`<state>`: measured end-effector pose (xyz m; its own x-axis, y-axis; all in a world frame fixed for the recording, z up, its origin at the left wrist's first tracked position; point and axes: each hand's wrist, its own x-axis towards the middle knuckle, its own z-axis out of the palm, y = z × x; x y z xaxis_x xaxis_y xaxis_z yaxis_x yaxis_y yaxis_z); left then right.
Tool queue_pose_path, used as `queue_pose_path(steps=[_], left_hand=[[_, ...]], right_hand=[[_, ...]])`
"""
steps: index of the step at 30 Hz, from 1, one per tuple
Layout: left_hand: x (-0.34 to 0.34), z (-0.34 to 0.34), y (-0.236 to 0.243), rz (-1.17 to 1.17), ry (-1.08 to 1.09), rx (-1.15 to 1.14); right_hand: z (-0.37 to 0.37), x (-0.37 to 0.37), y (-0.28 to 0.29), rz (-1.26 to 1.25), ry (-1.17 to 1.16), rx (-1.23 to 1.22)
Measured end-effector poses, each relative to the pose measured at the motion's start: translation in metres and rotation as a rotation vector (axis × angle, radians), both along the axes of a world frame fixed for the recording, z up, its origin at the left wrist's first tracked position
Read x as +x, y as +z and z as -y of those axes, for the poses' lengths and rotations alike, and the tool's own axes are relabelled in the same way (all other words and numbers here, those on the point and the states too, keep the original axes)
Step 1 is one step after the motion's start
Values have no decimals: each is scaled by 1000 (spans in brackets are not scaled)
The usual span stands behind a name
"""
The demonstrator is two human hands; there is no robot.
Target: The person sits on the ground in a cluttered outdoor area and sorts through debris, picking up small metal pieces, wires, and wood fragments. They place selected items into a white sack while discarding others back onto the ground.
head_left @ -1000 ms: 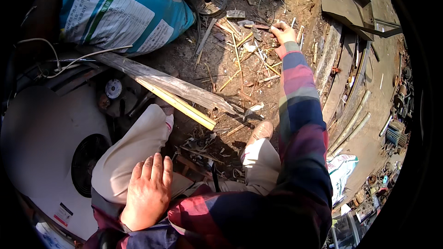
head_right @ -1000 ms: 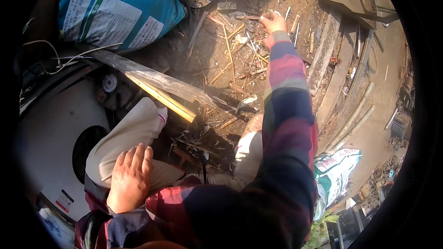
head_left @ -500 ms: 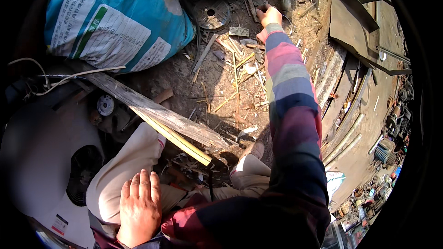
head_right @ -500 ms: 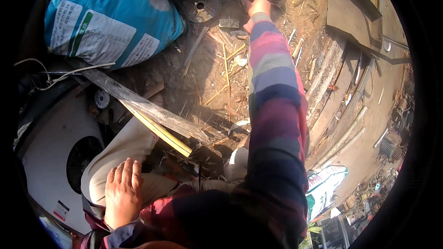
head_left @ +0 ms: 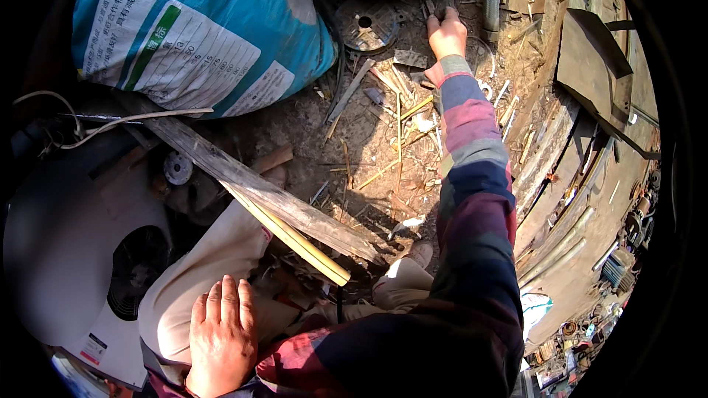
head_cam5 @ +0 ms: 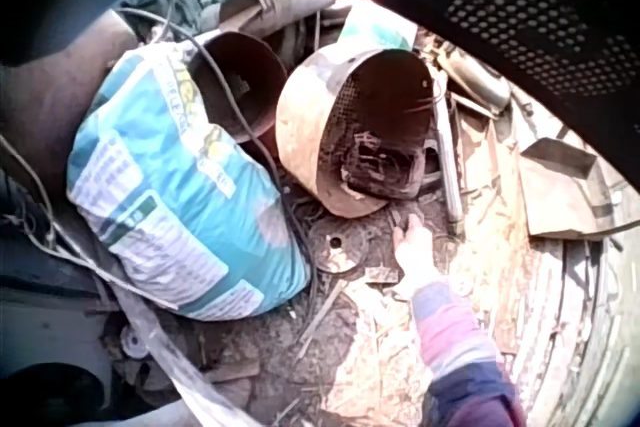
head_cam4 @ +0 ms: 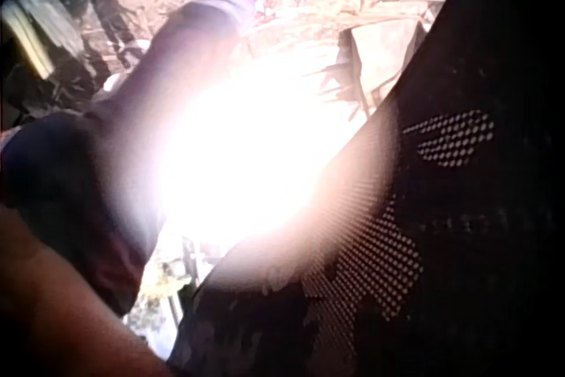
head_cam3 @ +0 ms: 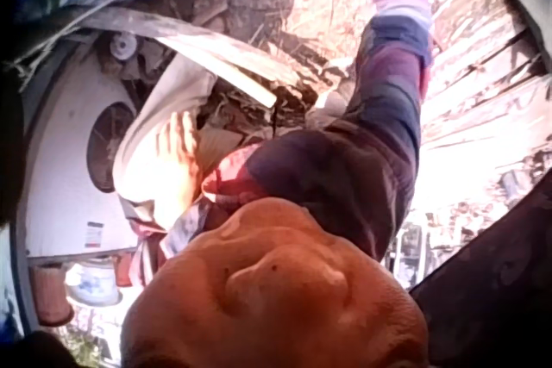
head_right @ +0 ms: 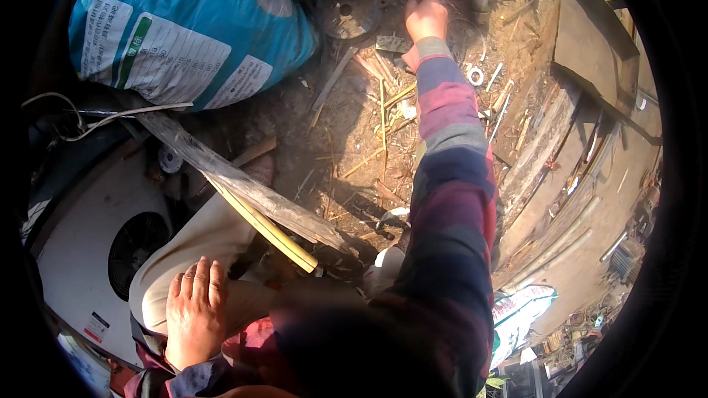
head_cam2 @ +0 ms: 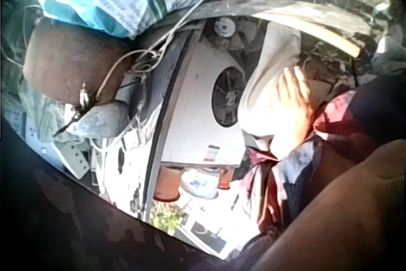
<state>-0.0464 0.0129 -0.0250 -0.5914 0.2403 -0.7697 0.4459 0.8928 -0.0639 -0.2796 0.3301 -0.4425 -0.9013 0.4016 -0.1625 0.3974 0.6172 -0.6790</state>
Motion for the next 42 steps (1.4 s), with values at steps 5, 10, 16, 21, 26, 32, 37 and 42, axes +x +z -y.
queue_pose_path(steps=[5,10,16,21,26,32,37,42], left_hand=[[3,3,3,-8,-43,33],[4,7,6,-1,-82,75],[7,12,4,13,-23,44],[4,10,7,-19,-17,45],[8,16,6,-29,-42,54],[4,14,8,-5,-46,32],[2,15,6,10,-14,18],[0,19,4,11,-34,2]], right_hand=[[23,-4,-5,218,245,201],[33,-4,10,247,213,349],[26,57,68,-96,514,194],[23,91,98,11,475,-428],[41,87,134,156,755,-900],[77,31,78,-256,638,64],[110,-34,59,-164,431,275],[136,-38,48,-53,528,375]])
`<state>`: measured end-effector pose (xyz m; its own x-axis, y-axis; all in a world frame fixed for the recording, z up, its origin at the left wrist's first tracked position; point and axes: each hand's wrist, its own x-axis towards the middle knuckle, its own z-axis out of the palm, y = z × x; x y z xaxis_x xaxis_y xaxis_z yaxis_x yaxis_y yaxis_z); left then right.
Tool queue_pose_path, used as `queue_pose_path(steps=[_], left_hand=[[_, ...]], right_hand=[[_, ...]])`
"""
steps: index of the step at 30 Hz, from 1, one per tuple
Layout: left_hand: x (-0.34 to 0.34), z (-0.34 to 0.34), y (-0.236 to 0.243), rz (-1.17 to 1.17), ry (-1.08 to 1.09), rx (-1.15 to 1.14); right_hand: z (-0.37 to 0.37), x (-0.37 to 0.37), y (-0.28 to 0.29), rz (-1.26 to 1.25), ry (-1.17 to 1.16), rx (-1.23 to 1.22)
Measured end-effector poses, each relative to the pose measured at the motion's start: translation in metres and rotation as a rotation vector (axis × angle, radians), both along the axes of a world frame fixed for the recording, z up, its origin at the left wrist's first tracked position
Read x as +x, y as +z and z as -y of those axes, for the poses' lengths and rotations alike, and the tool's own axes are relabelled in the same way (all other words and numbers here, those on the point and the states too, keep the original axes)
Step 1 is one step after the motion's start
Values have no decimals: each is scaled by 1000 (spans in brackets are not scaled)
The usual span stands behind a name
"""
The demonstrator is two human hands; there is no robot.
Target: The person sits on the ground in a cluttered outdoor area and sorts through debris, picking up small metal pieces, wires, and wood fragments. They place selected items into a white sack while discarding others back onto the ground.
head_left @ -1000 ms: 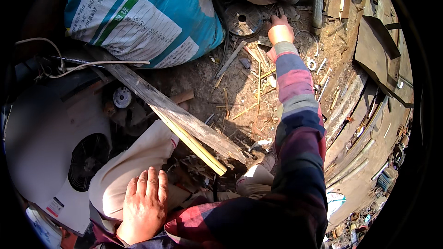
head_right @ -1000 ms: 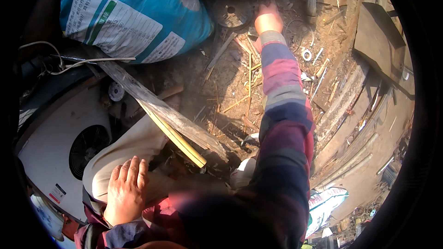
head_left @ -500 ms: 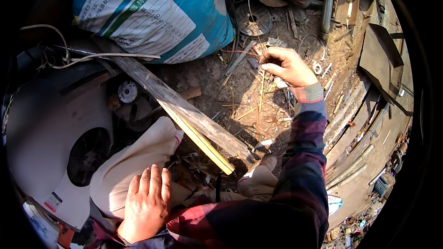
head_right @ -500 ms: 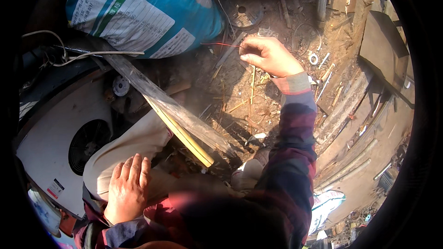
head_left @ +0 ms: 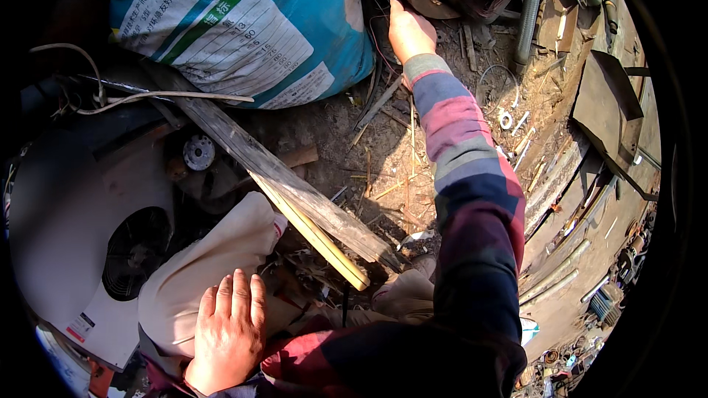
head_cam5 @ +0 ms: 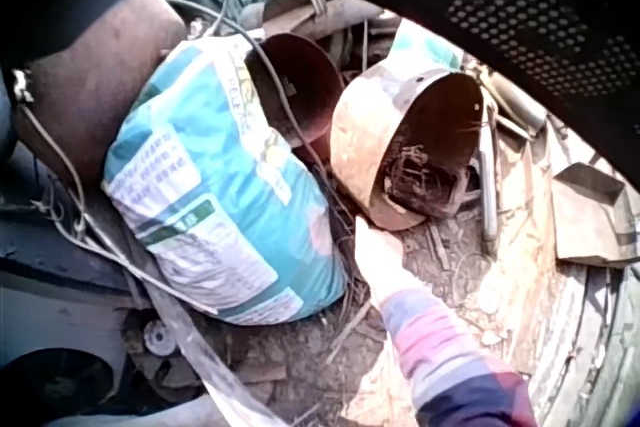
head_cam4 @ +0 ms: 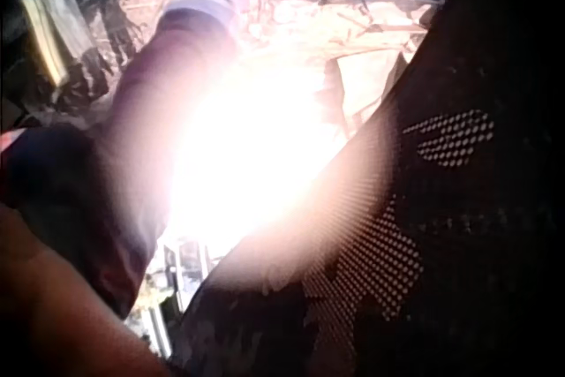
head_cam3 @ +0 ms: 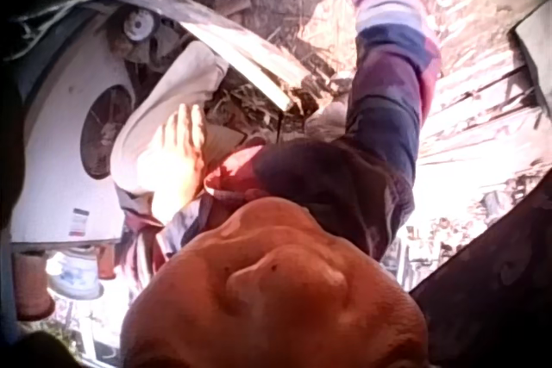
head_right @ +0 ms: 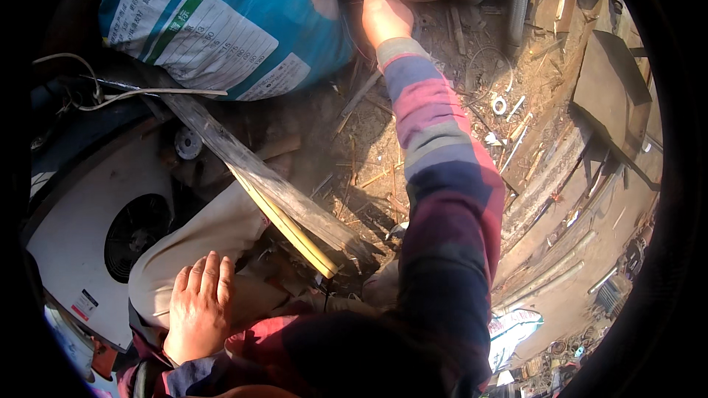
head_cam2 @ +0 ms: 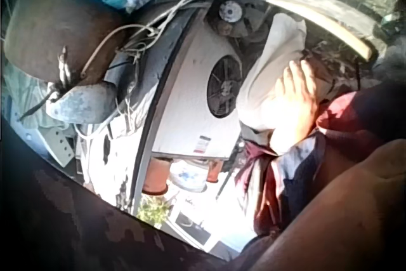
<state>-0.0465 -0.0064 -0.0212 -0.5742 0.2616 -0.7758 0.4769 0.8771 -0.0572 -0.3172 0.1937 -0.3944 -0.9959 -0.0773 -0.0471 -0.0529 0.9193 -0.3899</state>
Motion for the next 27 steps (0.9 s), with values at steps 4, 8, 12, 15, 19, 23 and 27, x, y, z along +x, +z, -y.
queue_pose_path(steps=[4,8,12,15,19,23,27], left_hand=[[-6,2,-1,11,29,-7],[-9,-1,1,-4,84,-58],[-16,5,-6,-17,84,-37],[-17,7,-3,-7,91,-81],[-18,10,-3,-20,81,-92],[-16,12,0,-35,80,-93],[-14,12,2,-41,68,-85]], right_hand=[[0,-23,-35,79,-160,-97],[27,-39,-34,58,-92,-45],[21,-57,-42,63,-59,5],[30,-63,-43,70,-25,5],[32,-66,-46,81,-4,23],[39,-66,-46,74,33,11],[31,-52,-45,47,81,-2]])
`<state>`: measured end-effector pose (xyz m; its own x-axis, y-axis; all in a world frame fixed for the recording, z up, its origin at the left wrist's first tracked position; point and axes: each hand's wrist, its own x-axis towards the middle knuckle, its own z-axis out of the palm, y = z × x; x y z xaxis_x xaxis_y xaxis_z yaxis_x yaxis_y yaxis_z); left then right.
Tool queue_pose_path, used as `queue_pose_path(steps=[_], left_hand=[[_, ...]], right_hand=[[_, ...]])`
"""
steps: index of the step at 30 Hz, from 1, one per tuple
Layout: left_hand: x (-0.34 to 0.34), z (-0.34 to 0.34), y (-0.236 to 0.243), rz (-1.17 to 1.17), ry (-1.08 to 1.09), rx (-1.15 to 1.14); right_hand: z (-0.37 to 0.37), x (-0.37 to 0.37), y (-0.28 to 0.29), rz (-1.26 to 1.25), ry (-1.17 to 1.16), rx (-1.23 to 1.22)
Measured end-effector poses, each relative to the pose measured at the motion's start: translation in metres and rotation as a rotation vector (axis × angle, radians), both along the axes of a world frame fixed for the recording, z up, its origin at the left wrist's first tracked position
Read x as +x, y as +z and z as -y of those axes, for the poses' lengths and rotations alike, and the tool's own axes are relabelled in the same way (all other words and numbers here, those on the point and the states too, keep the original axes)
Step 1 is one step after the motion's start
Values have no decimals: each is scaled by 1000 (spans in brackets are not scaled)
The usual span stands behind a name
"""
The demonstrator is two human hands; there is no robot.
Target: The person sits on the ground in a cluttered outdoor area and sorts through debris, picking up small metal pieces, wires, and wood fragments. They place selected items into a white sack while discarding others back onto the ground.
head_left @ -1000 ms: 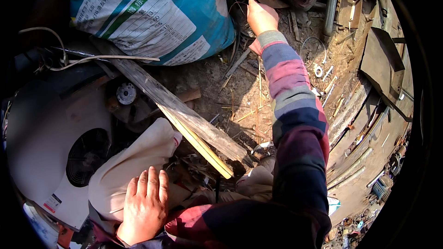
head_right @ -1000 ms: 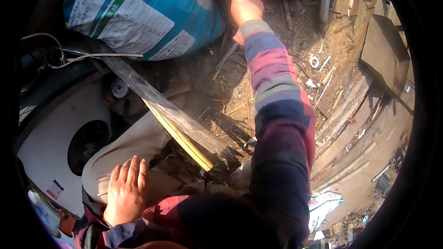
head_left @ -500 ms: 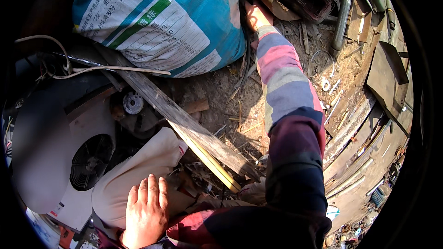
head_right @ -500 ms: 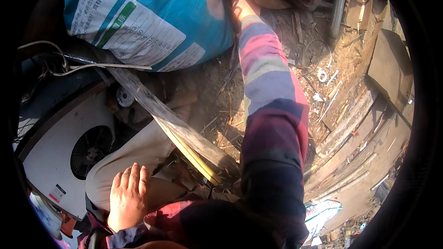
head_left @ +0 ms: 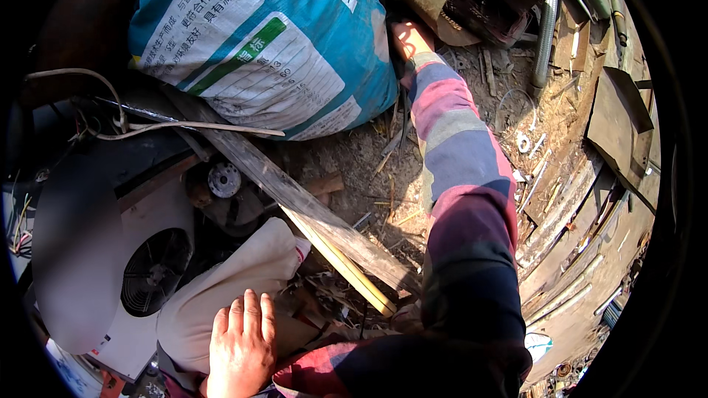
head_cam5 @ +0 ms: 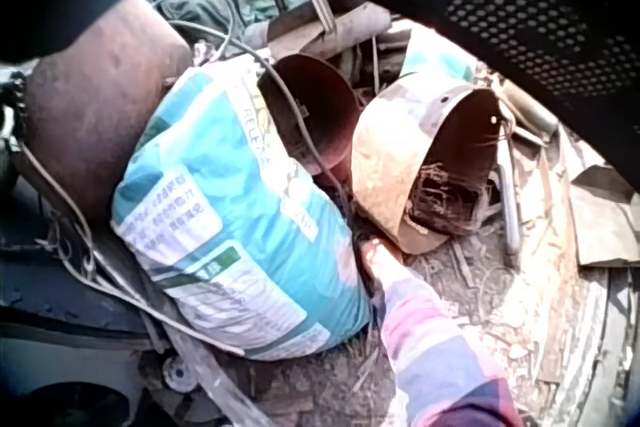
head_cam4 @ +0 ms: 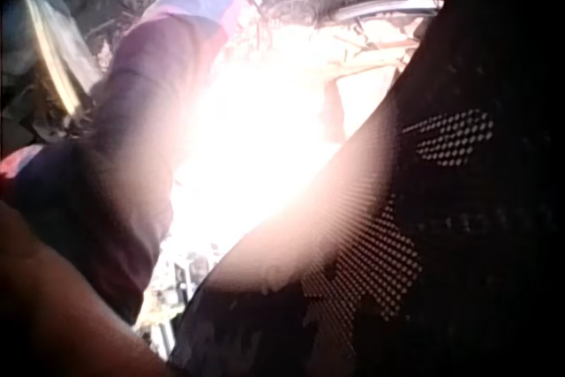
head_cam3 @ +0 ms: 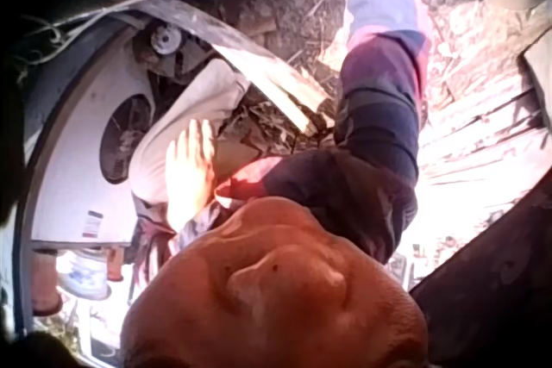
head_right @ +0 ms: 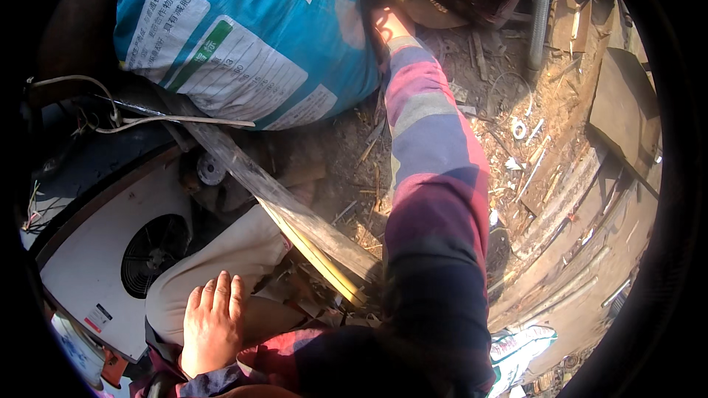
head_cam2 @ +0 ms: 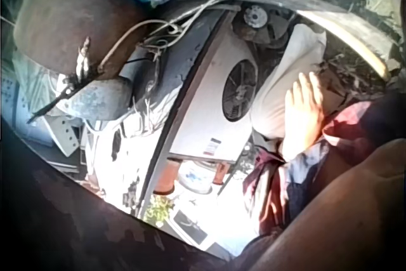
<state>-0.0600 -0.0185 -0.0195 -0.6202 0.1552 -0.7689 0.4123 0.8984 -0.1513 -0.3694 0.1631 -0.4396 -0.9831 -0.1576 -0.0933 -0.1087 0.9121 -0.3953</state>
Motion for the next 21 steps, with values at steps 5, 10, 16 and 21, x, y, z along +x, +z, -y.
queue_pose_path(steps=[5,10,16,21], left_hand=[[5,3,0,-13,-11,41],[26,6,12,-68,-3,63],[50,39,13,-47,-127,239],[73,62,27,-77,-198,382]], right_hand=[[-28,34,-8,-80,62,-72],[-46,103,9,-206,44,-271],[-127,214,49,234,-435,-757],[-158,314,125,341,-641,-840]])
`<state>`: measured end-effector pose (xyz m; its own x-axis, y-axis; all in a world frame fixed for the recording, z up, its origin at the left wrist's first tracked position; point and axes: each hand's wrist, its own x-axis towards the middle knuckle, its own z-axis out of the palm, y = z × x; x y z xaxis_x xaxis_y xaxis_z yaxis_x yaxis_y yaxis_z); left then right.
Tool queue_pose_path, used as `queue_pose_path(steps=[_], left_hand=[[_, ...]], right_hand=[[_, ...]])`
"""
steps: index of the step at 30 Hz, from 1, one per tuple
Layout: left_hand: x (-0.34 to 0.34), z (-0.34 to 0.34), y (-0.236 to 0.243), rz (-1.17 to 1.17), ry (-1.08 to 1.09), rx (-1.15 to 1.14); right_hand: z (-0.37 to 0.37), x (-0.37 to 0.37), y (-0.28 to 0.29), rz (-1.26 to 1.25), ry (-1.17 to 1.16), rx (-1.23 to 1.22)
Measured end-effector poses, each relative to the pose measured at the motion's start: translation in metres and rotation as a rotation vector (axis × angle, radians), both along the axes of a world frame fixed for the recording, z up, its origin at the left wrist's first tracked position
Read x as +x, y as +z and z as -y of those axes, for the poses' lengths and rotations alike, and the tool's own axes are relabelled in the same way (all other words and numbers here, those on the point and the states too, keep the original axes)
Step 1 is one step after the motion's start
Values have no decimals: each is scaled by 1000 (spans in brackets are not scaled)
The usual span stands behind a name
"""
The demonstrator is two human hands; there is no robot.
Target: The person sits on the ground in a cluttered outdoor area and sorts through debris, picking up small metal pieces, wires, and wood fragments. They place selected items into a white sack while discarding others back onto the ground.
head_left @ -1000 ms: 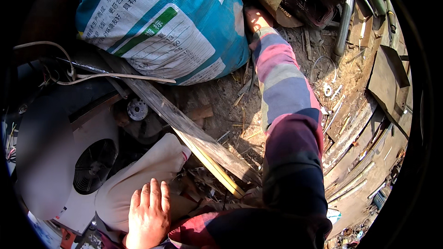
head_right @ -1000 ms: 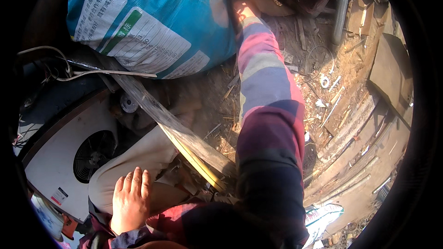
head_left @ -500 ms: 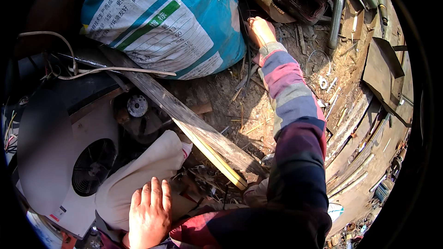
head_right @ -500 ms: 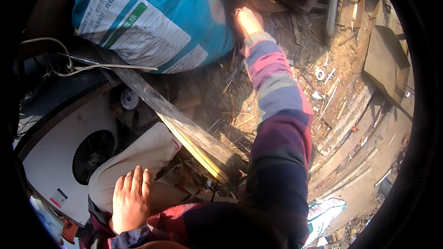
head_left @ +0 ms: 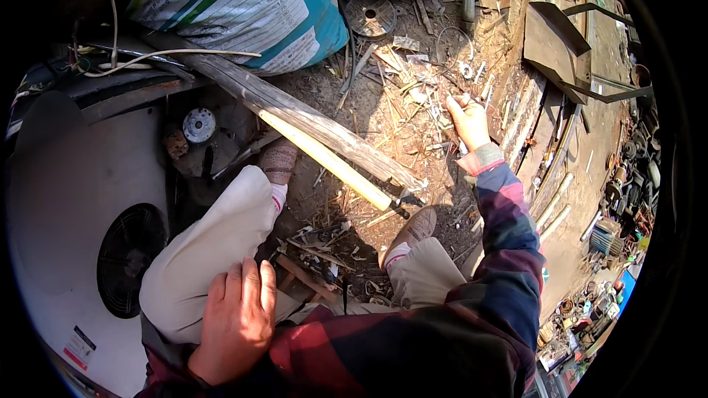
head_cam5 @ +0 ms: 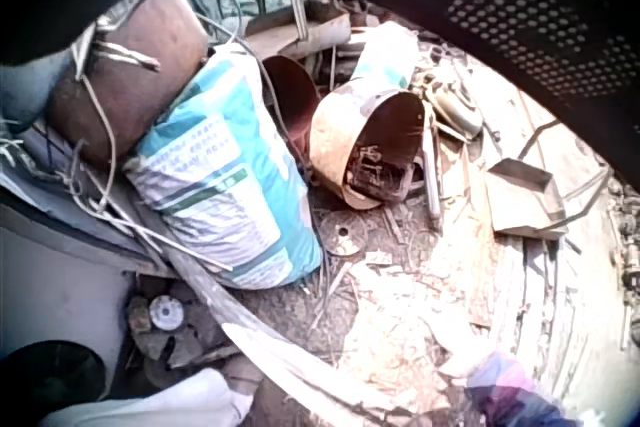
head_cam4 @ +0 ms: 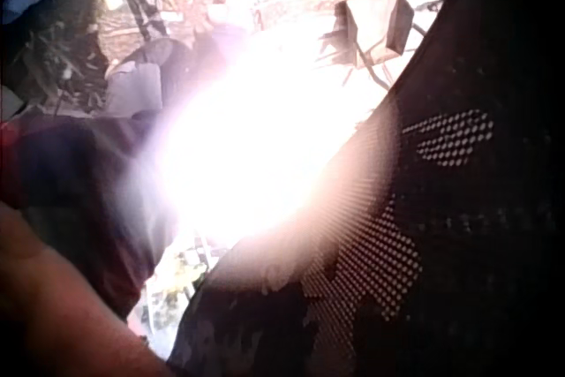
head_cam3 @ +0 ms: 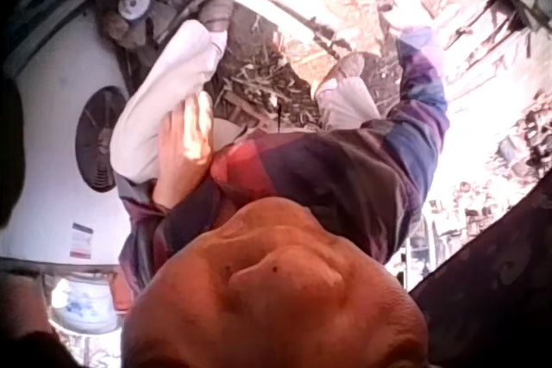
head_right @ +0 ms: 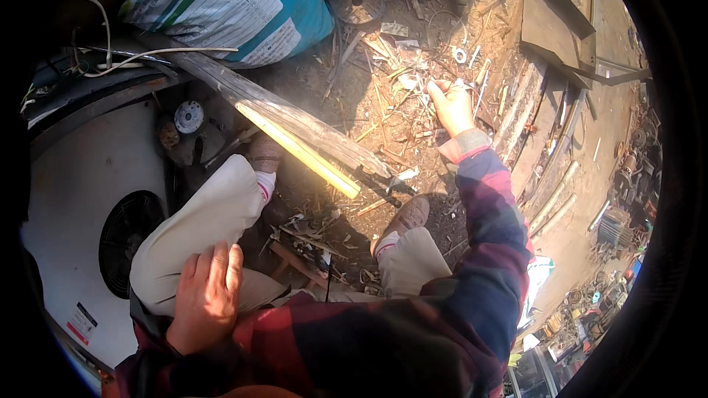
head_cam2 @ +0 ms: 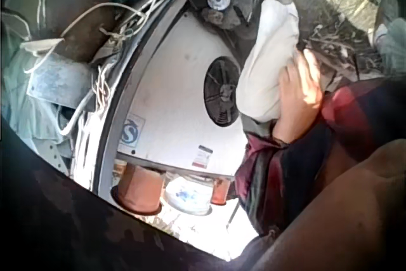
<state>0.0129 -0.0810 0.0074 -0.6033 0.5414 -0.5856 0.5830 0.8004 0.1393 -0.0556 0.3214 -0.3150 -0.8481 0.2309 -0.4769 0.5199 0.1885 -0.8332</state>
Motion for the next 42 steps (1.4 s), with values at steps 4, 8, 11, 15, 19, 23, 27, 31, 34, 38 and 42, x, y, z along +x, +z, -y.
queue_pose_path(steps=[4,8,11,15,19,23,27,31,34,38,42], left_hand=[[26,16,6,-9,-144,86],[53,23,29,-3,-293,138],[76,10,30,-2,-481,237],[104,17,46,-15,-638,330],[123,-16,43,150,-586,619],[129,-23,67,398,-351,956],[167,-43,52,799,-203,1164],[170,-81,43,1212,422,1177],[134,-94,15,1545,704,1310],[111,-118,6,1396,663,1496],[97,-119,40,910,369,1390]], right_hand=[[-25,81,77,41,-114,8],[-15,137,179,87,-272,-32],[-23,231,251,28,-510,63],[2,318,327,-272,-890,119],[16,394,349,-662,-1213,-57],[32,350,364,-916,-1142,-352],[70,280,377,-904,-1070,-234],[130,230,350,-787,-841,-60],[172,222,338,-768,-659,89],[179,235,350,-813,-540,334],[175,247,343,-606,-312,519]])
